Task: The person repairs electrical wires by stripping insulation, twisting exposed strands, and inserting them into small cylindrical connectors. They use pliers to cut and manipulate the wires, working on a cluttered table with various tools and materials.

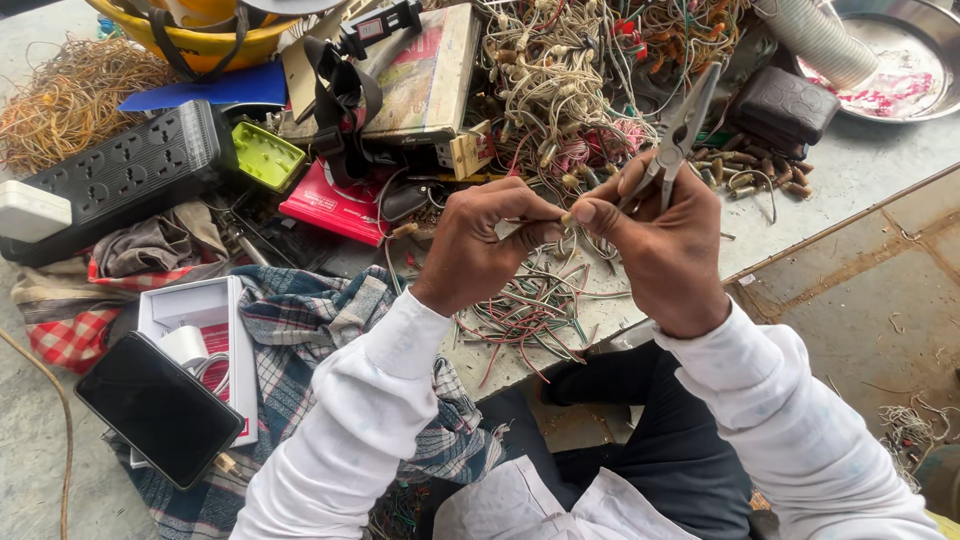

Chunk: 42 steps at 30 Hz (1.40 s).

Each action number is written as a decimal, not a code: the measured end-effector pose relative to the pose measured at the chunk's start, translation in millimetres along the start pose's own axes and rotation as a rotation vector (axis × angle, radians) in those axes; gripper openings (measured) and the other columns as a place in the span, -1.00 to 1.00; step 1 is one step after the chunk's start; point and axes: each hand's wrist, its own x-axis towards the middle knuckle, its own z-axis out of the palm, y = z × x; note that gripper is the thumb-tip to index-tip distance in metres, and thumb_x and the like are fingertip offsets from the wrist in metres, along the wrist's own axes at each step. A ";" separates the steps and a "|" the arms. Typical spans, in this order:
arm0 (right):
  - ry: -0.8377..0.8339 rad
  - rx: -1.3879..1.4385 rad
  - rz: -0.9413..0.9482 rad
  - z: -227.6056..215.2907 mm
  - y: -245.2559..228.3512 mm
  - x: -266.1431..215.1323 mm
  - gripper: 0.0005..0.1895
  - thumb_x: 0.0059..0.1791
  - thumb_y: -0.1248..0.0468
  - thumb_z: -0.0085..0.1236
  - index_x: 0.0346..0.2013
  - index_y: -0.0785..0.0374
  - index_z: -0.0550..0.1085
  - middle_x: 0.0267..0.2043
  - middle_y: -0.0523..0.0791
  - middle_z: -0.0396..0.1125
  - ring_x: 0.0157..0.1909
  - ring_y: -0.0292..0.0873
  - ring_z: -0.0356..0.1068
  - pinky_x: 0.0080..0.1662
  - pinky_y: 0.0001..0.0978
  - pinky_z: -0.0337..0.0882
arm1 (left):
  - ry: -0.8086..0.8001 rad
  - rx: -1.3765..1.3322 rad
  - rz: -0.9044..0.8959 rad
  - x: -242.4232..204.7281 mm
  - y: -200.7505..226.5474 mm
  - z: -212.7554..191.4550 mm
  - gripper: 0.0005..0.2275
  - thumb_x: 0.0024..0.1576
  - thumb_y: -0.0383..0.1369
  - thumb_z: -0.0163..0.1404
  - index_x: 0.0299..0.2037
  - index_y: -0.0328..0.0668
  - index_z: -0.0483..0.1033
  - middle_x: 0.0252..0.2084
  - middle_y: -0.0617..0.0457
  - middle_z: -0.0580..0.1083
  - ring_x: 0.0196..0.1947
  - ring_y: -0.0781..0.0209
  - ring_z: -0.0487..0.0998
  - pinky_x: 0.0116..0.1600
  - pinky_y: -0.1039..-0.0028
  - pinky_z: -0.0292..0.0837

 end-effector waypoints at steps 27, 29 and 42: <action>-0.272 -1.199 -0.243 1.5 -5.5 3.4 -0.80 0.08 0.20 0.21 -0.31 0.27 0.45 -0.41 -0.04 0.35 -0.46 0.07 0.35 -0.40 -0.08 0.27 | 0.466 -0.574 -0.221 -2.9 -38.4 9.5 -0.89 0.19 -0.54 0.19 -0.12 -0.42 0.60 -0.27 -0.02 0.61 -0.34 0.34 0.60 -0.18 0.56 0.56; -0.246 -1.219 -0.304 5.2 -6.4 3.4 -0.84 0.08 0.22 0.20 -0.23 0.25 0.47 -0.37 -0.05 0.37 -0.45 0.06 0.38 -0.41 -0.08 0.30 | 0.464 -0.611 -0.226 -3.4 -38.7 10.1 -0.88 0.20 -0.54 0.18 -0.11 -0.42 0.60 -0.26 -0.03 0.61 -0.32 0.33 0.61 -0.16 0.55 0.58; -0.062 -1.329 -0.471 19.2 -11.1 2.0 -0.61 -0.02 0.33 0.31 0.09 0.17 0.48 -0.06 -0.02 0.34 -0.16 0.07 0.46 -0.27 -0.11 0.42 | 0.285 -0.600 -0.229 -9.0 -33.3 18.4 -0.87 0.25 -0.53 0.12 -0.04 -0.42 0.58 -0.22 -0.02 0.62 -0.23 0.35 0.63 -0.08 0.54 0.59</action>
